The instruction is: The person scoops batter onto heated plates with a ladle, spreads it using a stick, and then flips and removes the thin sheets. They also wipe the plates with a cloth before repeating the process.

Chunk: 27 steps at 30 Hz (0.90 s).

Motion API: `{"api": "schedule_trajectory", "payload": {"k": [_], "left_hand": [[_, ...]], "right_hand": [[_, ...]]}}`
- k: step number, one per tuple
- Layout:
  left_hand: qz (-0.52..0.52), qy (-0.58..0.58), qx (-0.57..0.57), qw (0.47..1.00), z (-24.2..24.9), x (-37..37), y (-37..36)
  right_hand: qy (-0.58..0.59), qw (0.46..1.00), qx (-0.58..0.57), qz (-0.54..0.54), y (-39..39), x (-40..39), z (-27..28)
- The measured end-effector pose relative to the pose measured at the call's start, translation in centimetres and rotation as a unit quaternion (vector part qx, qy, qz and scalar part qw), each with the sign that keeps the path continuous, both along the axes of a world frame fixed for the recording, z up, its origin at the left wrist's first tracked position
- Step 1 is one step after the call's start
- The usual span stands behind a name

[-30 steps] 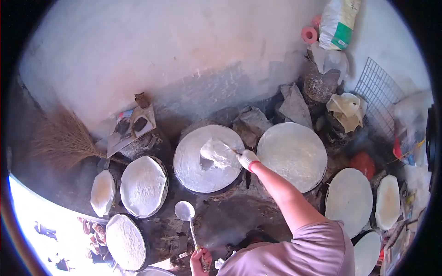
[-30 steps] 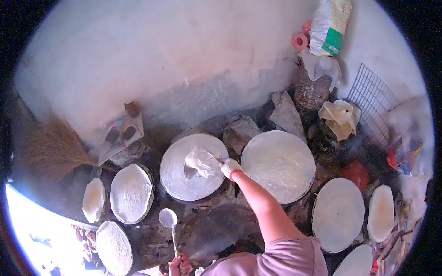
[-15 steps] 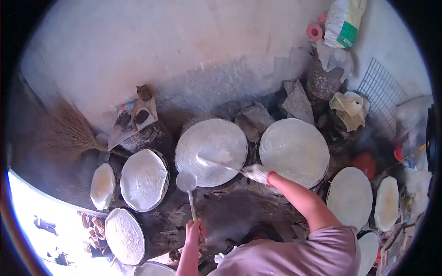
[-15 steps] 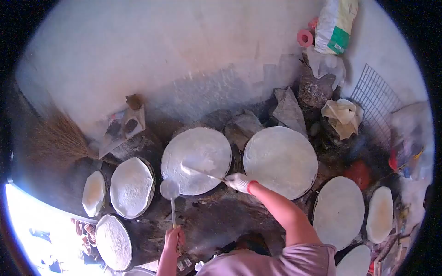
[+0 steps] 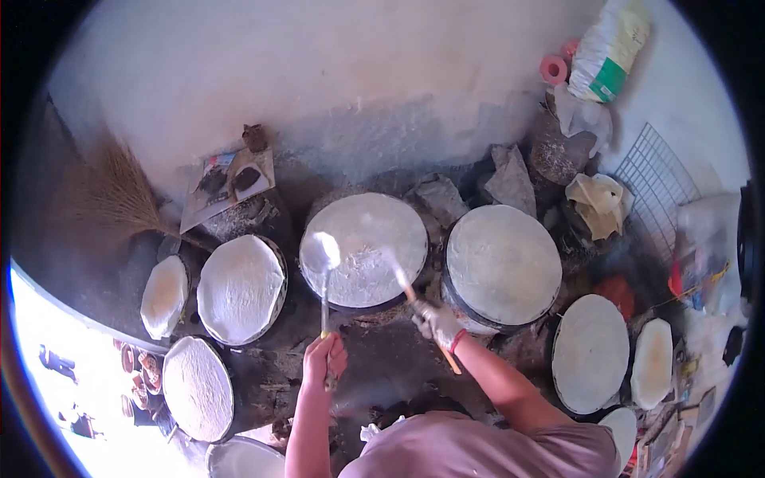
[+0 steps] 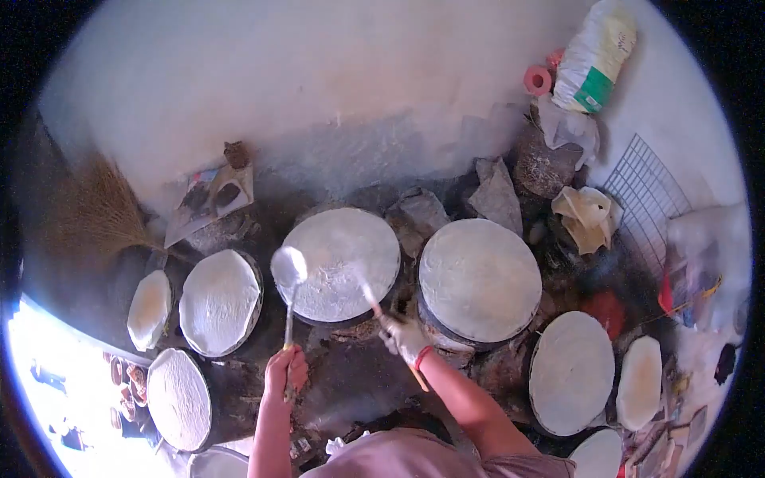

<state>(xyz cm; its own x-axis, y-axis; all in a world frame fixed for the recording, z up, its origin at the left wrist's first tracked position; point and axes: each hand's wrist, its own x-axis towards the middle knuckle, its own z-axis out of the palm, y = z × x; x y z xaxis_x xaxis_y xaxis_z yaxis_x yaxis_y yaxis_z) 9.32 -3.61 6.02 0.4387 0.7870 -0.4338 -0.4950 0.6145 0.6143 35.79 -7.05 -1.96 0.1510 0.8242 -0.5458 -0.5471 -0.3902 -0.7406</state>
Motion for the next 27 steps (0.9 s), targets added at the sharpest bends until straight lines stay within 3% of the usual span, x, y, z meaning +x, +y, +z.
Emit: {"api": "schedule_trajectory", "payload": {"k": [2,4,6,7,9,12,14,18,20,21,22,23,24,26,27], "left_hand": [[-0.002,0.001,0.032,0.999,0.7,-0.7,-1.6],[0.012,0.004,0.005,1.0,1.1,0.5,-1.1],[0.027,0.009,-0.026,0.999,0.4,0.3,-0.6],[0.018,-0.048,-0.084,0.995,-0.6,0.0,-0.3],[0.017,-0.118,-0.167,0.979,-1.3,-0.6,-1.2],[0.051,-0.124,-0.161,0.978,-1.0,-2.8,-4.9],[0.066,-0.126,-0.151,0.978,-0.7,-5.2,-8.0],[0.173,-0.14,-0.167,0.961,-2.1,-10.5,-15.1],[0.229,-0.158,-0.169,0.946,-2.5,-13.0,-18.1],[0.263,-0.177,-0.179,0.931,-2.5,-14.4,-19.5],[0.297,-0.197,-0.189,0.915,-2.8,-15.9,-21.2],[0.323,-0.223,-0.163,0.905,-4.9,-17.7,-22.7],[0.338,-0.229,-0.158,0.899,-4.8,-19.0,-23.4],[0.389,-0.285,-0.118,0.868,-4.2,-21.7,-25.2],[0.408,-0.269,-0.083,0.869,-3.4,-23.0,-25.4]], "right_hand": [[-0.08,0.994,-0.03,-0.071,1.9,1.0,-3.1],[-0.118,0.991,0.056,0.025,4.3,0.8,-8.2],[-0.121,0.98,0.088,0.133,5.0,-0.5,-6.6],[-0.118,0.979,0.089,0.142,4.9,-0.7,-5.5],[-0.131,0.965,0.021,0.224,4.4,-0.7,-2.0],[-0.077,0.964,-0.013,0.255,3.8,2.3,-3.4],[0.024,0.977,-0.083,0.195,4.7,4.7,-5.0],[0.045,0.994,-0.08,-0.056,7.3,6.5,-8.2],[-0.162,0.973,-0.043,-0.159,7.1,4.3,-6.7],[-0.143,0.978,0.033,-0.149,7.4,3.6,-8.4],[-0.335,0.941,-0.046,-0.018,9.8,6.3,-18.8],[-0.386,0.922,0.015,0.02,9.2,3.4,-18.1],[-0.433,0.896,0.078,0.057,7.9,-0.7,-13.7],[-0.214,0.959,-0.04,0.182,4.8,-8.2,-2.0],[-0.224,0.949,-0.022,0.22,4.2,-11.6,-0.2]]}}
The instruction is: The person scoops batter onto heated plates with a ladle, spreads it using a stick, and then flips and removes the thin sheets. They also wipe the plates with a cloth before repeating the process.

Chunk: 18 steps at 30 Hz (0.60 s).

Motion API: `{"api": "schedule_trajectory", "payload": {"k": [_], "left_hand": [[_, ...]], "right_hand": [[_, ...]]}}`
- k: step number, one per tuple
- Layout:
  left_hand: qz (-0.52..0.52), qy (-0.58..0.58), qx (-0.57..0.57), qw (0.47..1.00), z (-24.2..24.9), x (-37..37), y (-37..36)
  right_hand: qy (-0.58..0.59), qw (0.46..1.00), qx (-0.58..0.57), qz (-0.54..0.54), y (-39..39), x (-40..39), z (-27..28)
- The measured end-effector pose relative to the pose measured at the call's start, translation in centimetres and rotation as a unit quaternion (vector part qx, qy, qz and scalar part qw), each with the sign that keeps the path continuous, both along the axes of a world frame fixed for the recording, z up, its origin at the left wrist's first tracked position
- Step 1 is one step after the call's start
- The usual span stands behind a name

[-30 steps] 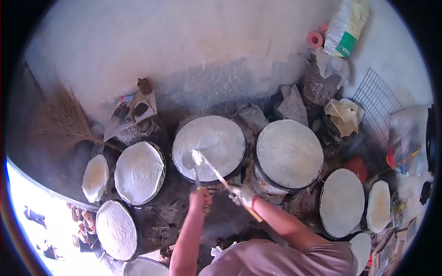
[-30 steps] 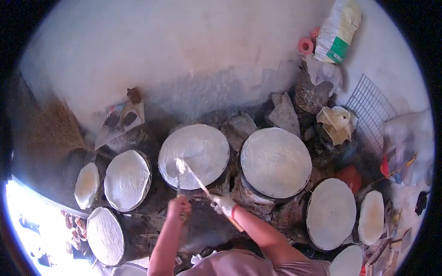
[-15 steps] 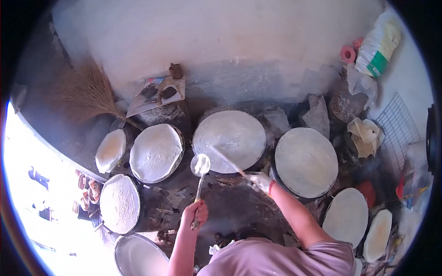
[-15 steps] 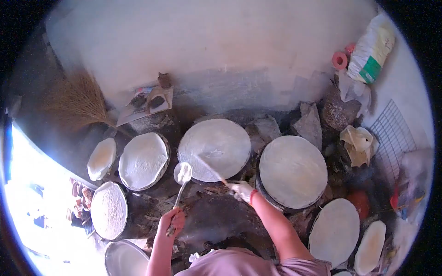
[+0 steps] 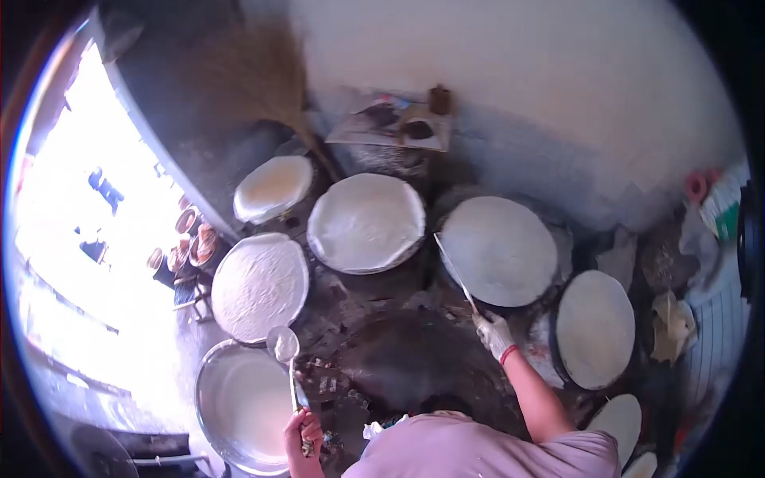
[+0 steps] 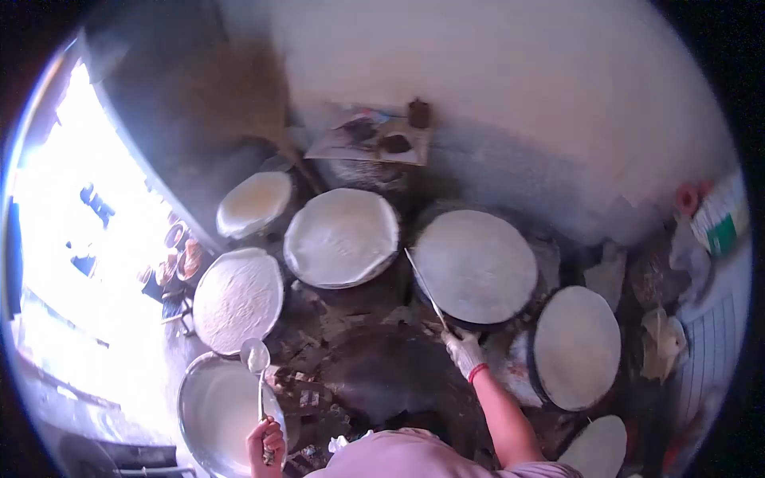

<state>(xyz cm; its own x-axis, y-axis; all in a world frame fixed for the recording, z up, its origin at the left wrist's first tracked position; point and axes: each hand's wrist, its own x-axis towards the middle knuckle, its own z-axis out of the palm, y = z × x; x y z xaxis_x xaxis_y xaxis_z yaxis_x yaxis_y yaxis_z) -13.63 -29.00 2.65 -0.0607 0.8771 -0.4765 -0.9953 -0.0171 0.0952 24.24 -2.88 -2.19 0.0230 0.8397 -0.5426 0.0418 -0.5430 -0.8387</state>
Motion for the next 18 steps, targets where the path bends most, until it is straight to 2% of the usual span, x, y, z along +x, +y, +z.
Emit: {"api": "schedule_trajectory", "payload": {"k": [1,3,7,9,11,12,13,15,16,18], "left_hand": [[0.069,0.003,-0.01,0.998,-0.7,-3.5,-0.9],[0.097,0.054,-0.063,0.992,-1.7,-7.7,-1.5],[0.141,0.023,-0.072,0.987,-3.0,-15.2,-3.7],[0.15,0.015,-0.077,0.986,-3.4,-17.9,-5.3],[0.176,0.067,-0.142,0.972,-4.3,-20.4,-6.8],[0.181,0.057,-0.126,0.974,-4.7,-21.5,-7.7],[0.181,0.053,-0.127,0.974,-5.3,-22.6,-8.4],[0.142,0.039,-0.209,0.967,-6.4,-24.4,-9.9],[0.179,-0.004,-0.232,0.956,-6.8,-24.9,-10.4],[0.18,0.003,-0.243,0.953,-6.2,-25.2,-11.0]], "right_hand": [[0.001,0.998,-0.041,0.039,-0.1,-6.2,-0.5],[-0.035,0.995,-0.04,0.082,0.8,-13.3,-1.7],[-0.082,0.981,-0.005,0.174,5.8,-28.2,-4.2],[-0.229,0.933,0.115,0.252,11.1,-35.2,-8.2],[-0.337,0.89,0.176,0.251,14.3,-42.0,-5.5],[-0.352,0.883,0.206,0.232,16.9,-44.9,-8.0],[-0.367,0.874,0.237,0.213,19.5,-47.3,-10.8],[-0.438,0.831,0.235,0.248,20.6,-50.1,-8.5],[-0.44,0.832,0.232,0.246,20.2,-51.0,-7.3],[-0.451,0.834,0.218,0.232,20.4,-52.3,-7.6]]}}
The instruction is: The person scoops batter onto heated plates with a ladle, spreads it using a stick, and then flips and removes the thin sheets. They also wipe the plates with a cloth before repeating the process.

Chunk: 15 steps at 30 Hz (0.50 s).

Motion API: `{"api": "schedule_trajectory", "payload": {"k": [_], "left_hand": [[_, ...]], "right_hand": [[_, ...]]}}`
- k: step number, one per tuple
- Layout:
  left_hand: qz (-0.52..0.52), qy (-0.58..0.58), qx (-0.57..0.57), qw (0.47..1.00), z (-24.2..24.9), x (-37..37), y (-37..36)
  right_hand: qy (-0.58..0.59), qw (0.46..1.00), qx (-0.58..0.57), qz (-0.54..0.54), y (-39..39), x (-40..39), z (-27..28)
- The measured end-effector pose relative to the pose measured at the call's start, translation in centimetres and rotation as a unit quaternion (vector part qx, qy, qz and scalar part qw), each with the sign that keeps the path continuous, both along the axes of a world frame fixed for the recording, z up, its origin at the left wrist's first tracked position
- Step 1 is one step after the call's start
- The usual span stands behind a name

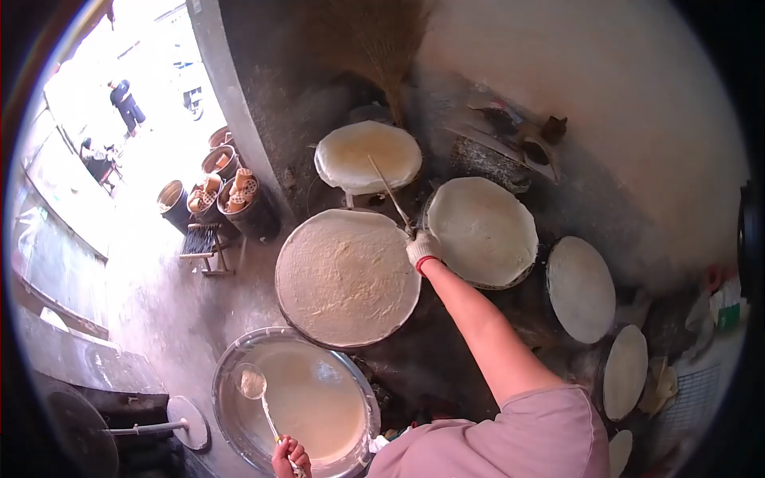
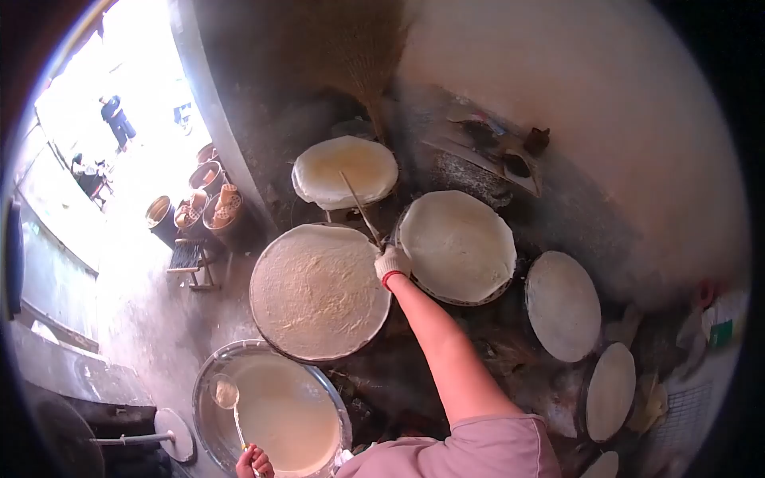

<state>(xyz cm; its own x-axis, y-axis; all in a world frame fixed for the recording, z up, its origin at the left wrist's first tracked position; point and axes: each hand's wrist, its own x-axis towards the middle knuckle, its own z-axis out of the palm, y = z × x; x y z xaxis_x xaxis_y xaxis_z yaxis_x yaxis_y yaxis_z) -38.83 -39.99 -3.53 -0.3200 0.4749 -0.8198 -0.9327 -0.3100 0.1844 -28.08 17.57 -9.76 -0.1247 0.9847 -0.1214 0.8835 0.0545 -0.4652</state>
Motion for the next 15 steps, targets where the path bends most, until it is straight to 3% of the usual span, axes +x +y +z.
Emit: {"api": "schedule_trajectory", "payload": {"k": [3,5,9,11,13,14,15], "left_hand": [[-0.015,-0.005,-0.011,1.0,-0.9,-0.8,-1.6],[-0.006,-0.025,0.006,1.0,-1.8,-1.2,-2.2],[0.003,-0.018,0.009,1.0,-1.1,-1.6,-1.7],[0.002,0.005,0.021,1.0,-0.6,-1.8,-1.3],[0.014,0.007,0.029,0.999,0.0,-1.7,-0.7],[0.025,0.009,0.036,0.999,0.2,-1.6,-0.4],[0.025,0.01,0.035,0.999,0.4,-1.6,-0.3]], "right_hand": [[-0.01,0.999,-0.026,-0.02,-0.4,-0.3,0.7],[-0.083,0.996,-0.016,-0.005,-0.3,-0.2,-0.1],[-0.082,0.996,-0.021,0.008,1.0,-0.4,-0.6],[-0.043,0.999,-0.017,-0.017,0.3,-0.6,1.1],[0.094,0.995,-0.039,-0.019,-0.1,-0.3,2.4],[0.238,0.968,-0.082,0.019,-0.1,0.0,2.6],[0.238,0.967,-0.083,0.019,-0.1,0.0,2.8]]}}
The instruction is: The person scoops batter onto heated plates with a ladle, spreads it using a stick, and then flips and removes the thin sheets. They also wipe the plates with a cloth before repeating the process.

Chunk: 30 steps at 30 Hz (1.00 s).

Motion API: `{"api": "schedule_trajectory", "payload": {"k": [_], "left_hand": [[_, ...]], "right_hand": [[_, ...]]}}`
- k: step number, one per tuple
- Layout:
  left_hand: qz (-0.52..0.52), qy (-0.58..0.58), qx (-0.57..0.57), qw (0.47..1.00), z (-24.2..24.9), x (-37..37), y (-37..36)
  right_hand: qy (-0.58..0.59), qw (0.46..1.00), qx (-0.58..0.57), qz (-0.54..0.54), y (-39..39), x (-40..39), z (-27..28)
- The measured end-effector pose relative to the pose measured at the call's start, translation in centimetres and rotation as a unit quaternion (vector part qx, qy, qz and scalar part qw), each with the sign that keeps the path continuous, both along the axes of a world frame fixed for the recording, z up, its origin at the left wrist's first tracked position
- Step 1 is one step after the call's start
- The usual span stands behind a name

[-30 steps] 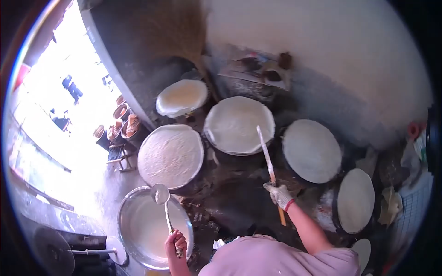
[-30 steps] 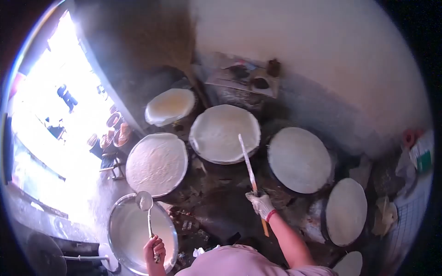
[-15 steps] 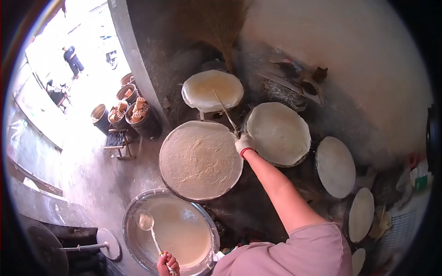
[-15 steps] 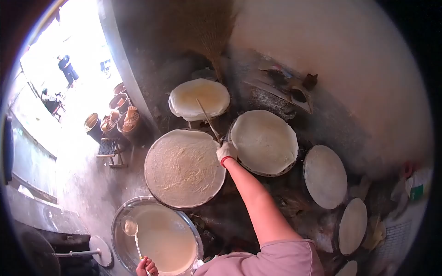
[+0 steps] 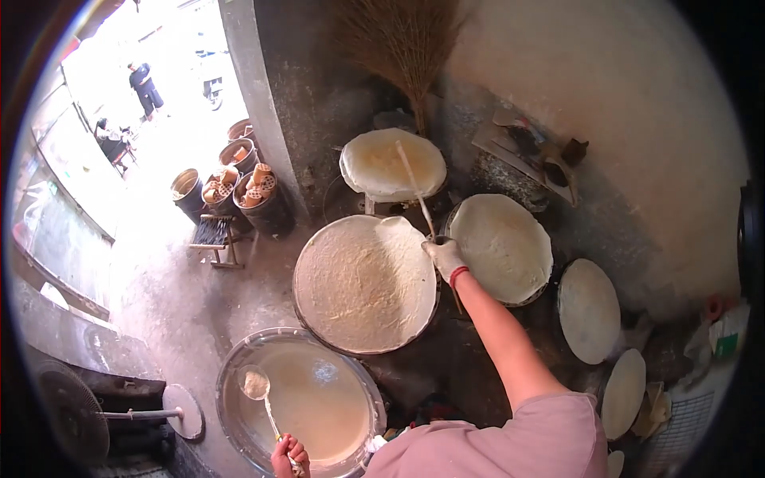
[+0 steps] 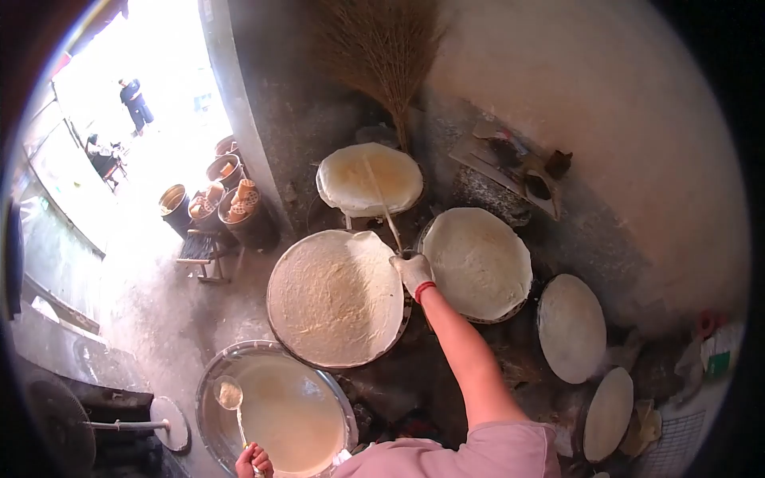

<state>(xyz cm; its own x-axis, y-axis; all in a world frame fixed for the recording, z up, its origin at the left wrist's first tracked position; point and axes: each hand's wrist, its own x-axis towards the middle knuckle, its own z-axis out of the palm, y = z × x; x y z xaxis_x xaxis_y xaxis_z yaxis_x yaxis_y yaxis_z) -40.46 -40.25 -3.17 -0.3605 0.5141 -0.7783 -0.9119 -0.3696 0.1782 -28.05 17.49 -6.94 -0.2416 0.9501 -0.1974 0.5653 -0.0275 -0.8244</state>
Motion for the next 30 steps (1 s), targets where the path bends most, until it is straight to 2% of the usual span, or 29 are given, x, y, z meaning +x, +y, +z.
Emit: {"api": "schedule_trajectory", "payload": {"k": [2,4,6,7,8,10,11,12,13,14,16,18,19,20,22,24,26,28,29,30], "left_hand": [[-0.009,-0.018,0.022,1.0,0.2,-0.1,0.5],[0.001,-0.029,-0.003,1.0,0.6,0.0,1.4],[0.01,-0.039,-0.024,0.999,0.5,-0.1,1.7],[0.005,-0.036,-0.035,0.999,0.0,-0.2,1.7],[0.001,-0.034,-0.045,0.998,-0.4,-0.3,1.7],[-0.013,-0.032,-0.018,0.999,-0.4,-0.5,1.7],[-0.027,-0.031,0.008,0.999,-0.4,-0.4,1.6],[-0.023,-0.03,0.006,0.999,-1.0,-0.4,1.4],[0.001,-0.004,0.027,1.0,-2.0,-0.4,1.3],[0.025,0.022,0.047,0.998,-0.8,-0.2,1.8],[0.041,0.007,0.063,0.997,0.7,0.0,2.1],[0.046,0.006,0.073,0.996,0.5,0.1,2.0],[0.048,0.008,0.073,0.996,0.9,0.3,2.1],[0.051,0.011,0.072,0.996,1.0,0.6,2.1],[0.063,0.001,0.07,0.996,1.0,1.1,2.0],[0.061,0.019,0.057,0.996,-0.8,1.6,1.5],[0.043,0.039,0.046,0.997,-2.6,2.0,0.5],[0.044,0.011,0.105,0.993,-4.7,1.8,0.3],[0.041,0.004,0.089,0.995,-4.9,1.8,0.6],[-0.01,0.042,-0.1,0.994,0.8,3.2,4.4]], "right_hand": [[0.133,0.99,-0.034,-0.037,-0.5,0.5,1.5],[0.143,0.987,-0.044,-0.051,-0.7,1.5,0.9],[0.075,0.991,-0.061,-0.093,-1.0,2.4,-2.0],[-0.008,0.996,-0.075,-0.056,-1.3,3.3,-3.4],[-0.076,0.996,-0.039,-0.016,-2.6,3.8,-2.8],[-0.114,0.993,-0.007,0.018,-3.2,4.1,-5.2],[-0.11,0.993,-0.044,-0.008,-4.8,3.1,-1.6],[-0.109,0.993,-0.045,-0.004,-5.1,2.2,-0.5],[0.05,0.993,-0.102,-0.026,-5.2,1.3,0.2],[0.206,0.965,-0.158,-0.049,-5.4,0.3,1.4],[0.29,0.939,-0.179,-0.04,-5.1,-2.0,4.9],[0.248,0.956,-0.146,-0.061,-5.7,-4.1,9.7],[0.305,0.939,-0.158,-0.026,-4.8,-4.4,9.3],[0.307,0.938,-0.16,-0.023,-5.1,-4.1,10.0],[0.382,0.911,-0.155,-0.008,-6.6,-3.0,12.9],[0.388,0.908,-0.158,-0.019,-7.5,-1.1,12.1],[0.335,0.928,-0.157,-0.044,-6.7,1.3,6.7],[0.3,0.951,-0.041,-0.055,-6.3,3.2,0.6],[0.169,0.982,-0.044,-0.077,-6.8,4.3,0.4],[0.037,0.993,-0.056,-0.098,-6.9,5.1,0.7]]}}
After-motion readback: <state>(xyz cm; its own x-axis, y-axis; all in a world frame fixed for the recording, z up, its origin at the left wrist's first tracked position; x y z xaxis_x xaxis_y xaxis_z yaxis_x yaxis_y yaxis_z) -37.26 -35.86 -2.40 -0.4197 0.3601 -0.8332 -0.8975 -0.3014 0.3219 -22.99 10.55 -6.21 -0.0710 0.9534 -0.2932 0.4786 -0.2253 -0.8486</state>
